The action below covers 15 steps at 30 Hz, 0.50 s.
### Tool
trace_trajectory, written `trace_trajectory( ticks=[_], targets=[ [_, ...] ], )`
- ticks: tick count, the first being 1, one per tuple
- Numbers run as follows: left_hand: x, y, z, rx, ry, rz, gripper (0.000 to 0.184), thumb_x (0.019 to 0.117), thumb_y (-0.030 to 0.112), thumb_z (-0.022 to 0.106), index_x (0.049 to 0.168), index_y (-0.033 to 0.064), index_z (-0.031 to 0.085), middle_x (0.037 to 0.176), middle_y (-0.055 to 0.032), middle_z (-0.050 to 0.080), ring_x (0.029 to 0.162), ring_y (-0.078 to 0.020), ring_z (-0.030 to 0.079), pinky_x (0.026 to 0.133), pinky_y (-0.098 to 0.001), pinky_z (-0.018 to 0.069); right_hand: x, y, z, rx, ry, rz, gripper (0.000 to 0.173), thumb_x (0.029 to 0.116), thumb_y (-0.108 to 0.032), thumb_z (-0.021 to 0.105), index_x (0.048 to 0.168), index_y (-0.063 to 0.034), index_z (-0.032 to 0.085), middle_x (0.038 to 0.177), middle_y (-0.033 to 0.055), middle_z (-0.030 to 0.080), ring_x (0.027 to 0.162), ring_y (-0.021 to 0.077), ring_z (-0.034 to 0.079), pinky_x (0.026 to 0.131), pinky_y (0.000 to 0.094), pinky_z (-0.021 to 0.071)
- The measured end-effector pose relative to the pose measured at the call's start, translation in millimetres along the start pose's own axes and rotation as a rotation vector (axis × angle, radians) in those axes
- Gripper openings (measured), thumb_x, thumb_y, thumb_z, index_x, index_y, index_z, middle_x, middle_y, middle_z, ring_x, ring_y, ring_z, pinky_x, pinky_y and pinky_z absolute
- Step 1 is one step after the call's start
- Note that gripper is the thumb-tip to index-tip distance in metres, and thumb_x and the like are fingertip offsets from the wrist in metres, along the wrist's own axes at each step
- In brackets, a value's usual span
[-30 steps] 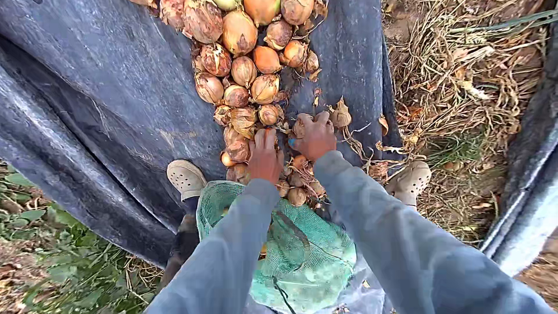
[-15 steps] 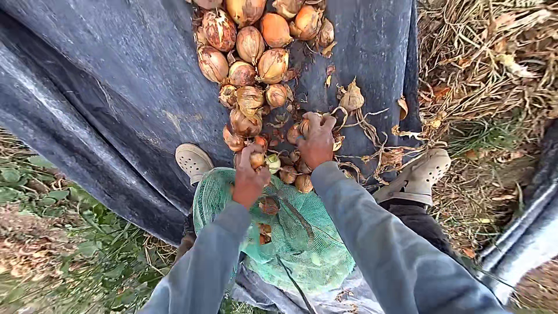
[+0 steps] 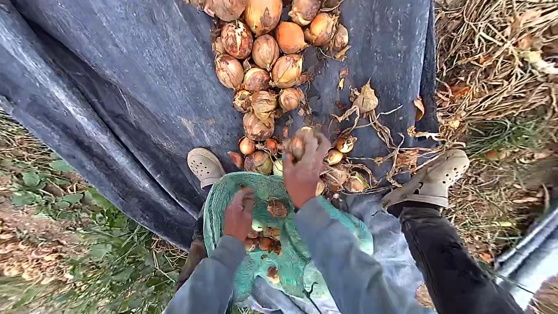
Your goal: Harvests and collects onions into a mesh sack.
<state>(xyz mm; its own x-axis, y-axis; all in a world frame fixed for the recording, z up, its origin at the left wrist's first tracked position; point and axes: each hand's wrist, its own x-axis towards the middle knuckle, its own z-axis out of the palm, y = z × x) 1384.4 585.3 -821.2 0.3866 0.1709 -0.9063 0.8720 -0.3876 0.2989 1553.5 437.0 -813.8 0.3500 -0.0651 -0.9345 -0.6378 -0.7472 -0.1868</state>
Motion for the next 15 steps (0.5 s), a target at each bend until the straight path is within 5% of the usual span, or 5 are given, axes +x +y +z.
trace_trajectory(
  ticks=[2, 4, 6, 9, 15],
  targets=[
    [13.7, 13.1, -9.5, -0.025, 0.137, 0.051, 0.033, 0.1035, 0.006, 0.049, 0.135, 0.0003, 0.059, 0.123, -0.0176, 0.069, 0.109, -0.0285, 0.07, 0.095, -0.0509, 0.0573, -49.4, 57.9, 56.7, 0.019, 0.039, -0.418, 0.045, 0.0857, -0.01, 0.074, 0.129, -0.0062, 0.064, 0.146, 0.0271, 0.049, 0.124, 0.0392, 0.06, 0.094, 0.0525, 0.0577],
    [22.2, 27.3, -10.0, 0.024, 0.181, 0.094, 0.033, 0.1035, 0.005, 0.049, 0.135, 0.0006, 0.06, 0.125, -0.0184, 0.068, 0.112, -0.0293, 0.068, 0.098, -0.0516, 0.0551, -66.3, 107.9, 84.6, -0.072, -0.093, -0.566, 0.033, 0.0875, -0.021, 0.072, 0.119, -0.0143, 0.073, 0.137, 0.0168, 0.062, 0.126, 0.0365, 0.059, 0.101, 0.0576, 0.0502],
    [26.8, 45.1, 0.7, 0.088, 0.147, 0.193, 0.033, 0.1023, 0.005, 0.051, 0.133, 0.002, 0.062, 0.125, -0.0174, 0.068, 0.113, -0.028, 0.068, 0.099, -0.05, 0.0554, -62.9, 129.3, 56.6, -0.111, -0.017, -0.513, 0.027, 0.0913, -0.021, 0.067, 0.115, -0.0131, 0.076, 0.127, 0.0114, 0.07, 0.121, 0.0311, 0.065, 0.101, 0.0544, 0.0532],
    [45.7, 75.5, 28.5, -0.055, -0.038, 0.219, 0.034, 0.104, 0.009, 0.052, 0.137, 0.0052, 0.061, 0.133, -0.0154, 0.064, 0.117, -0.0257, 0.066, 0.1, -0.0483, 0.055, -10.5, 149.5, -14.9, 0.116, 0.169, -0.195, 0.043, 0.1002, -0.025, 0.061, 0.139, -0.0054, 0.059, 0.133, 0.0194, 0.063, 0.114, 0.0335, 0.066, 0.093, 0.0562, 0.0564],
    [108.2, 109.2, 131.2, -0.413, -0.255, -0.058, 0.047, 0.1091, 0.033, 0.05, 0.153, 0.0173, 0.048, 0.159, -0.0155, 0.043, 0.145, -0.0344, 0.043, 0.111, -0.0638, 0.0416, 95.9, 152.8, -54.8, 0.256, 0.111, 0.086, 0.055, 0.1053, -0.037, 0.048, 0.157, -0.021, 0.042, 0.134, 0.0226, 0.063, 0.121, 0.04, 0.062, 0.095, 0.0657, 0.0491]
  ],
)
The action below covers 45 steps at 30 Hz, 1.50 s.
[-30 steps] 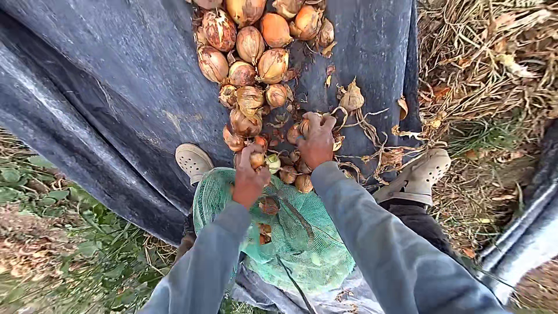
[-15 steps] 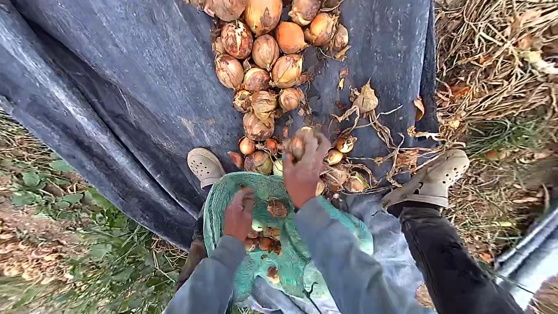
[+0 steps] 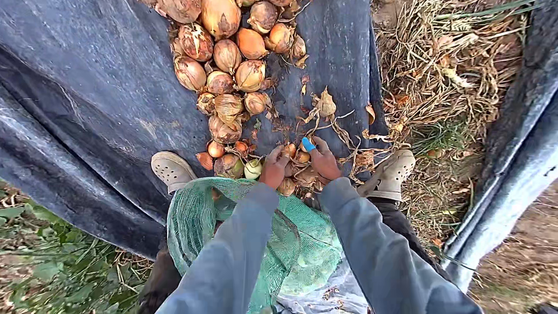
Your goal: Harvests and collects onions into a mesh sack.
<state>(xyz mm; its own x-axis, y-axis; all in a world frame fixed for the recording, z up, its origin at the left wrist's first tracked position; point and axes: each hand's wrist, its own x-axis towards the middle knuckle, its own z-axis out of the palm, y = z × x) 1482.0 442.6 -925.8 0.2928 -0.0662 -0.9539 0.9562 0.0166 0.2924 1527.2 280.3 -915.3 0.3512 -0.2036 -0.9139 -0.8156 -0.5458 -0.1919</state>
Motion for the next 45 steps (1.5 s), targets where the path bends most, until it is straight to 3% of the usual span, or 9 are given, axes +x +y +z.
trace_trajectory(
  ticks=[6, 14, 20, 23, 27, 34, 38, 41, 45],
  targets=[
    [3.7, -3.4, 48.6, 0.039, 0.136, 0.0, 0.054, 0.1082, 0.029, 0.051, 0.16, 0.0199, 0.039, 0.165, -0.0189, 0.028, 0.147, -0.0384, 0.036, 0.112, -0.0608, 0.0395, 2.8, 7.0, 29.0, 0.062, -0.04, 0.03, 0.049, 0.1045, -0.037, 0.046, 0.152, -0.0257, 0.052, 0.153, 0.0276, 0.042, 0.133, 0.0455, 0.047, 0.1, 0.0673, 0.043],
    [-34.3, -0.2, 49.1, 0.059, 0.107, 0.074, 0.054, 0.1056, 0.02, 0.054, 0.155, 0.0349, 0.039, 0.146, -0.017, 0.053, 0.124, -0.0388, 0.058, 0.095, -0.0631, 0.0502, -63.3, 13.0, 41.8, 0.398, 0.061, -0.063, 0.036, 0.1083, -0.036, 0.043, 0.137, -0.0226, 0.061, 0.114, 0.0057, 0.071, 0.101, 0.0192, 0.067, 0.083, 0.0487, 0.0546],
    [-181.7, -67.5, -71.2, 0.833, 0.073, 0.094, 0.037, 0.0954, 0.022, 0.06, 0.13, 0.0137, 0.068, 0.142, -0.0204, 0.056, 0.133, -0.041, 0.054, 0.107, -0.0581, 0.0474, -169.6, -8.0, 32.4, -0.387, -0.409, -0.245, 0.032, 0.1017, -0.021, 0.05, 0.112, 0.0026, 0.069, 0.112, 0.0191, 0.07, 0.107, 0.033, 0.068, 0.094, 0.0509, 0.0538],
    [-198.6, -77.9, -118.5, 0.952, -0.329, -0.315, 0.038, 0.1029, 0.024, 0.058, 0.138, 0.0104, 0.064, 0.154, -0.0173, 0.05, 0.143, -0.0371, 0.047, 0.117, -0.0564, 0.0393, -126.8, -27.4, -24.5, -0.495, 0.128, -0.225, 0.031, 0.098, -0.018, 0.064, 0.117, 0.0055, 0.069, 0.118, 0.0314, 0.066, 0.103, 0.0484, 0.068, 0.086, 0.0663, 0.0544],
    [-151.0, -32.6, -132.5, 0.891, 0.211, 0.186, 0.03, 0.1039, 0.016, 0.055, 0.125, 0.0016, 0.07, 0.13, -0.0214, 0.066, 0.123, -0.0383, 0.063, 0.107, -0.0542, 0.0499, -73.1, -94.5, -65.3, -0.356, 0.491, -0.192, 0.062, 0.0946, -0.022, 0.061, 0.153, -0.0101, 0.045, 0.149, 0.0323, 0.044, 0.121, 0.0527, 0.056, 0.089, 0.069, 0.0489],
    [-20.0, -18.8, -111.1, 0.649, 0.555, -0.149, 0.076, 0.0858, 0.042, 0.083, 0.141, 0.0021, 0.048, 0.142, -0.0307, 0.051, 0.129, -0.048, 0.054, 0.103, -0.0623, 0.0498, 18.5, -112.2, 63.1, -0.863, 0.092, -0.316, 0.061, 0.0903, -0.025, 0.071, 0.149, -0.0216, 0.053, 0.137, 0.0308, 0.055, 0.097, 0.0497, 0.068, 0.074, 0.0648, 0.0563],
    [-11.5, -32.3, -96.0, 0.678, 0.606, -0.247, 0.093, 0.0772, 0.047, 0.088, 0.145, 0.0054, 0.041, 0.148, -0.0275, 0.047, 0.131, -0.0472, 0.053, 0.097, -0.063, 0.0508, -7.5, -100.0, 70.5, -0.458, 0.164, -0.33, 0.05, 0.0927, -0.033, 0.066, 0.139, -0.0159, 0.061, 0.121, 0.0205, 0.067, 0.101, 0.04, 0.069, 0.08, 0.0598, 0.0549],
    [-18.2, -34.6, -109.6, 0.635, 0.583, -0.111, 0.093, 0.0751, 0.043, 0.091, 0.144, 0.0045, 0.043, 0.144, -0.0277, 0.05, 0.127, -0.0474, 0.055, 0.098, -0.0626, 0.0505, -89.4, -70.5, 86.9, 0.092, -0.053, -0.43, 0.044, 0.0928, -0.023, 0.061, 0.136, -0.0161, 0.061, 0.102, 0.0078, 0.072, 0.077, 0.02, 0.07, 0.062, 0.0432, 0.0593],
    [-81.7, -41.6, -139.0, 0.544, 0.471, 0.302, 0.092, 0.0704, 0.038, 0.09, 0.142, 0.004, 0.044, 0.138, -0.0219, 0.056, 0.125, -0.039, 0.057, 0.103, -0.0584, 0.0493, -172.1, -13.7, 101.3, -0.228, -0.543, -0.394, 0.039, 0.0957, -0.035, 0.064, 0.13, -0.0164, 0.07, 0.121, 0.0102, 0.07, 0.104, 0.0251, 0.069, 0.09, 0.0493, 0.0579]
  ],
)
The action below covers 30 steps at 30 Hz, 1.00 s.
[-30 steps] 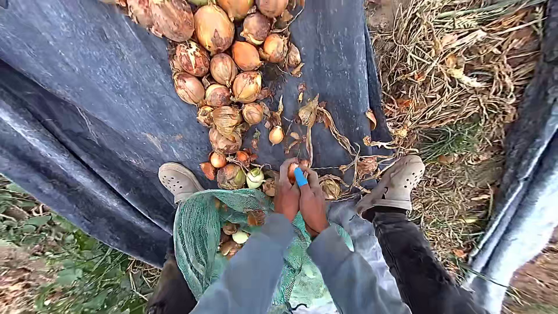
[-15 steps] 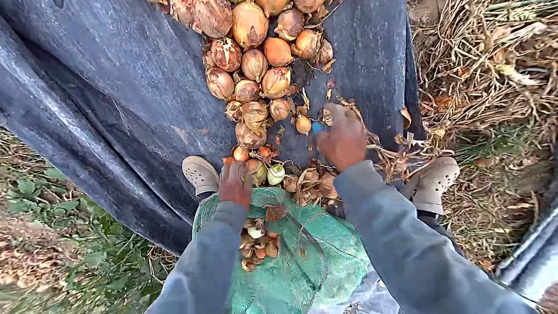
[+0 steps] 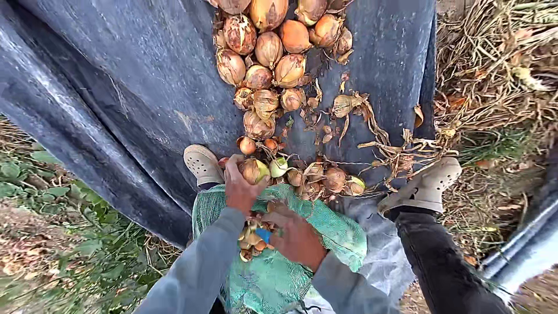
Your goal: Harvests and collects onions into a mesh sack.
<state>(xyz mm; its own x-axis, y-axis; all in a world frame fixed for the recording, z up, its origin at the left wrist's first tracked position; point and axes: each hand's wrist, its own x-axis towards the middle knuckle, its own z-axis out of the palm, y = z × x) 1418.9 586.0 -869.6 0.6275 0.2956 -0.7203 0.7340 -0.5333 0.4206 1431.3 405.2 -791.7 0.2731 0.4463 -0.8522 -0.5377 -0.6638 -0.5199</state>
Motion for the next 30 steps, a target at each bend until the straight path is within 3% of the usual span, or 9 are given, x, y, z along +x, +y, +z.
trace_trajectory(
  ticks=[2, 5, 9, 13, 18, 23, 27, 29, 30],
  targets=[
    [-35.2, -1.7, -37.1, 0.063, -0.199, 0.172, 0.081, 0.0682, 0.039, 0.091, 0.133, 0.0064, 0.056, 0.138, -0.017, 0.057, 0.128, -0.0352, 0.056, 0.105, -0.0548, 0.0505, -0.4, 10.9, -0.8, -0.126, 0.173, 0.051, 0.038, 0.0934, -0.023, 0.063, 0.129, -0.0149, 0.071, 0.12, 0.0136, 0.07, 0.101, 0.0308, 0.071, 0.084, 0.0549, 0.0585],
    [-45.8, 3.3, -78.2, 0.076, -0.748, 0.062, 0.053, 0.0862, 0.045, 0.08, 0.126, 0.0125, 0.067, 0.136, -0.0076, 0.062, 0.129, -0.0228, 0.058, 0.109, -0.0464, 0.048, 40.8, 9.6, -20.6, -0.243, 0.426, 0.085, 0.052, 0.0912, -0.017, 0.072, 0.141, -0.0109, 0.06, 0.13, 0.0215, 0.063, 0.1, 0.0414, 0.069, 0.078, 0.0624, 0.0576],
    [17.2, -19.7, -55.7, -0.175, -0.355, -0.11, 0.04, 0.106, 0.024, 0.056, 0.139, 0.0014, 0.057, 0.136, -0.0187, 0.062, 0.122, -0.0287, 0.064, 0.103, -0.0504, 0.0532, 120.6, -4.3, -19.2, -0.274, 0.318, 0.323, 0.078, 0.0914, -0.027, 0.074, 0.16, -0.0223, 0.036, 0.144, 0.0265, 0.051, 0.107, 0.0453, 0.067, 0.086, 0.0615, 0.0569],
    [86.5, -22.2, 6.3, -0.406, -0.072, -0.437, 0.05, 0.1056, 0.036, 0.056, 0.151, 0.0181, 0.046, 0.136, -0.0184, 0.062, 0.12, -0.0391, 0.063, 0.089, -0.0658, 0.0533, 165.2, -16.5, 0.0, -0.203, 0.353, 0.497, 0.089, 0.0891, -0.034, 0.076, 0.163, -0.0233, 0.027, 0.144, 0.0285, 0.051, 0.103, 0.0457, 0.068, 0.082, 0.0598, 0.0575],
    [80.8, -10.8, 52.5, -0.451, 0.047, -0.446, 0.051, 0.1036, 0.041, 0.059, 0.146, 0.014, 0.05, 0.133, -0.0177, 0.063, 0.124, -0.031, 0.061, 0.103, -0.0562, 0.0492, 182.9, 5.3, 20.3, 0.029, 0.457, 0.444, 0.077, 0.0931, -0.03, 0.072, 0.159, -0.025, 0.033, 0.127, 0.0258, 0.064, 0.112, 0.0449, 0.066, 0.091, 0.0646, 0.0519],
    [-10.5, 19.3, -5.7, -0.348, -0.044, -0.272, 0.051, 0.1053, 0.049, 0.05, 0.149, 0.0215, 0.046, 0.141, -0.0107, 0.058, 0.124, -0.0267, 0.06, 0.099, -0.0562, 0.0511, 72.3, -24.8, 44.1, 0.121, 0.489, 0.162, 0.077, 0.095, -0.018, 0.067, 0.161, -0.0191, 0.028, 0.144, 0.0241, 0.053, 0.119, 0.0437, 0.061, 0.09, 0.0646, 0.0545],
    [-95.4, 1.7, -74.8, 0.136, -0.551, -0.147, 0.043, 0.098, 0.04, 0.06, 0.125, 0.0079, 0.068, 0.125, -0.018, 0.064, 0.117, -0.033, 0.063, 0.101, -0.0539, 0.0521, -21.1, -12.2, 42.8, -0.158, 0.131, 0.149, 0.053, 0.0913, -0.024, 0.065, 0.144, -0.0236, 0.061, 0.138, 0.0178, 0.061, 0.119, 0.0354, 0.065, 0.093, 0.0537, 0.0569],
    [-100.3, 7.9, -90.0, 0.271, -0.828, -0.177, 0.041, 0.101, 0.04, 0.06, 0.127, 0.0099, 0.07, 0.137, -0.0171, 0.061, 0.129, -0.0333, 0.057, 0.109, -0.053, 0.0466, -40.1, 12.3, 10.7, -0.267, 0.245, 0.213, 0.048, 0.0901, -0.024, 0.066, 0.138, -0.0264, 0.067, 0.14, 0.017, 0.061, 0.123, 0.0375, 0.063, 0.095, 0.0554, 0.0561],
    [-100.2, 16.2, -90.0, 0.28, -0.777, -0.117, 0.039, 0.1022, 0.037, 0.058, 0.128, 0.0109, 0.07, 0.138, -0.0163, 0.061, 0.13, -0.0333, 0.057, 0.11, -0.0534, 0.047, -42.0, 30.2, -11.3, -0.255, 0.354, 0.271, 0.046, 0.0915, -0.024, 0.067, 0.137, -0.0213, 0.067, 0.138, 0.0195, 0.061, 0.122, 0.0399, 0.063, 0.094, 0.058, 0.0558]
  ],
)
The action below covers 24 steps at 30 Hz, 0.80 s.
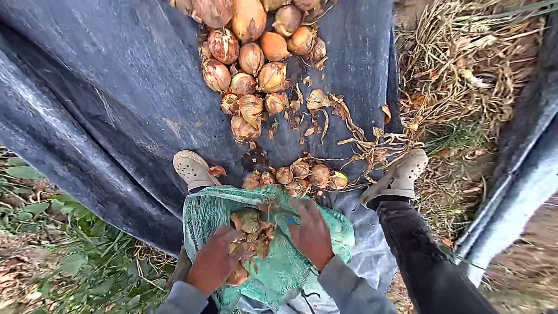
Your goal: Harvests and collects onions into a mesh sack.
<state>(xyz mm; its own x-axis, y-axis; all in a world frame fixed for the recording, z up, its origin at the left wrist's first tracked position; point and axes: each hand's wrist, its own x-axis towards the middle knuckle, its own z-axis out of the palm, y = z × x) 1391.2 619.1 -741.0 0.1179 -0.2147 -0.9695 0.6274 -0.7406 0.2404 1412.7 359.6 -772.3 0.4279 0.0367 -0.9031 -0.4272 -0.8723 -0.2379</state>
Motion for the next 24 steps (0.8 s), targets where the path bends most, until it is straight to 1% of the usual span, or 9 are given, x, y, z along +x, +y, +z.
trace_trajectory(
  ticks=[3, 5, 8, 11, 13, 16, 19, 21, 24],
  targets=[
    [41.0, 40.7, -4.4, -0.072, 0.38, 0.216, 0.035, 0.1037, 0.029, 0.056, 0.131, 0.0099, 0.068, 0.132, -0.0139, 0.065, 0.12, -0.0302, 0.065, 0.102, -0.0536, 0.0538, 52.9, 66.1, -26.3, 0.363, 0.163, 0.342, 0.052, 0.0996, -0.022, 0.061, 0.149, -0.0077, 0.05, 0.129, 0.0274, 0.061, 0.109, 0.0423, 0.064, 0.087, 0.0618, 0.053],
    [100.9, 69.5, -1.3, -0.243, 0.427, 0.248, 0.036, 0.1044, 0.024, 0.057, 0.136, 0.0077, 0.063, 0.134, -0.0146, 0.063, 0.12, -0.0276, 0.065, 0.103, -0.0514, 0.0537, 84.5, 93.8, -15.8, 0.669, 0.208, 0.545, 0.054, 0.1055, -0.035, 0.051, 0.155, -0.0172, 0.039, 0.117, 0.0282, 0.065, 0.087, 0.0402, 0.07, 0.071, 0.058, 0.0586],
    [188.4, 101.6, 24.5, -0.464, 0.34, 0.035, 0.042, 0.1039, 0.027, 0.062, 0.141, 0.0087, 0.059, 0.141, -0.0197, 0.059, 0.127, -0.0335, 0.06, 0.107, -0.0543, 0.0486, 119.2, 89.7, 0.5, 0.838, 0.237, 0.645, 0.064, 0.1035, -0.044, 0.056, 0.16, -0.0252, 0.032, 0.133, 0.0282, 0.06, 0.097, 0.0448, 0.069, 0.073, 0.0635, 0.0583],
    [225.3, 120.4, 54.4, -0.267, 0.274, -0.161, 0.049, 0.0951, 0.032, 0.073, 0.138, 0.0127, 0.061, 0.147, -0.0215, 0.05, 0.133, -0.0413, 0.051, 0.106, -0.0607, 0.0459, 140.4, 83.0, 14.1, 0.744, 0.248, 0.631, 0.077, 0.0947, -0.041, 0.072, 0.16, -0.023, 0.035, 0.137, 0.0257, 0.06, 0.116, 0.0432, 0.064, 0.09, 0.0656, 0.0533],
    [228.9, 117.6, 63.7, -0.141, 0.258, -0.162, 0.051, 0.0897, 0.028, 0.077, 0.137, 0.0147, 0.061, 0.146, -0.0209, 0.049, 0.132, -0.0436, 0.051, 0.103, -0.0626, 0.048, 139.7, 90.1, 16.2, 0.704, 0.238, 0.605, 0.073, 0.0923, -0.036, 0.074, 0.156, -0.0224, 0.04, 0.124, 0.0252, 0.065, 0.096, 0.0387, 0.071, 0.078, 0.0593, 0.059],
    [224.9, 88.9, 65.6, -0.262, 0.206, -0.007, 0.059, 0.0853, 0.016, 0.079, 0.141, 0.0168, 0.058, 0.133, -0.0213, 0.06, 0.117, -0.0405, 0.062, 0.095, -0.0636, 0.0512, 108.0, 105.2, 4.5, 0.782, 0.168, 0.493, 0.06, 0.0974, -0.027, 0.066, 0.153, -0.0225, 0.046, 0.119, 0.0226, 0.066, 0.085, 0.0343, 0.069, 0.068, 0.0552, 0.0583],
    [218.3, 83.3, 55.6, -0.335, 0.022, 0.059, 0.075, 0.0918, 0.009, 0.073, 0.158, 0.0254, 0.041, 0.144, -0.0238, 0.056, 0.125, -0.0427, 0.059, 0.103, -0.0648, 0.0473, 80.9, 121.7, -0.9, 1.152, 0.046, 0.547, 0.037, 0.1044, -0.028, 0.053, 0.14, -0.0189, 0.054, 0.117, 0.021, 0.066, 0.094, 0.0385, 0.07, 0.071, 0.0604, 0.0591],
    [217.6, 91.2, 54.4, -0.432, -0.071, 0.011, 0.079, 0.0953, 0.008, 0.067, 0.162, 0.0315, 0.032, 0.152, -0.0221, 0.05, 0.125, -0.0438, 0.059, 0.095, -0.0666, 0.0512, 84.8, 132.9, 8.1, 1.189, 0.015, 0.562, 0.034, 0.1045, -0.033, 0.051, 0.129, -0.0118, 0.062, 0.113, 0.0165, 0.069, 0.097, 0.0316, 0.068, 0.078, 0.055, 0.0575],
    [222.1, 103.7, 56.0, -0.576, -0.16, -0.059, 0.072, 0.1038, 0.025, 0.063, 0.164, 0.0353, 0.025, 0.163, -0.0136, 0.038, 0.139, -0.0448, 0.048, 0.096, -0.0761, 0.0452, 105.9, 134.3, 24.1, 1.084, -0.196, 0.567, 0.054, 0.104, -0.03, 0.048, 0.158, -0.0318, 0.04, 0.137, 0.0211, 0.059, 0.111, 0.0441, 0.064, 0.076, 0.0677, 0.0554]
  ],
)
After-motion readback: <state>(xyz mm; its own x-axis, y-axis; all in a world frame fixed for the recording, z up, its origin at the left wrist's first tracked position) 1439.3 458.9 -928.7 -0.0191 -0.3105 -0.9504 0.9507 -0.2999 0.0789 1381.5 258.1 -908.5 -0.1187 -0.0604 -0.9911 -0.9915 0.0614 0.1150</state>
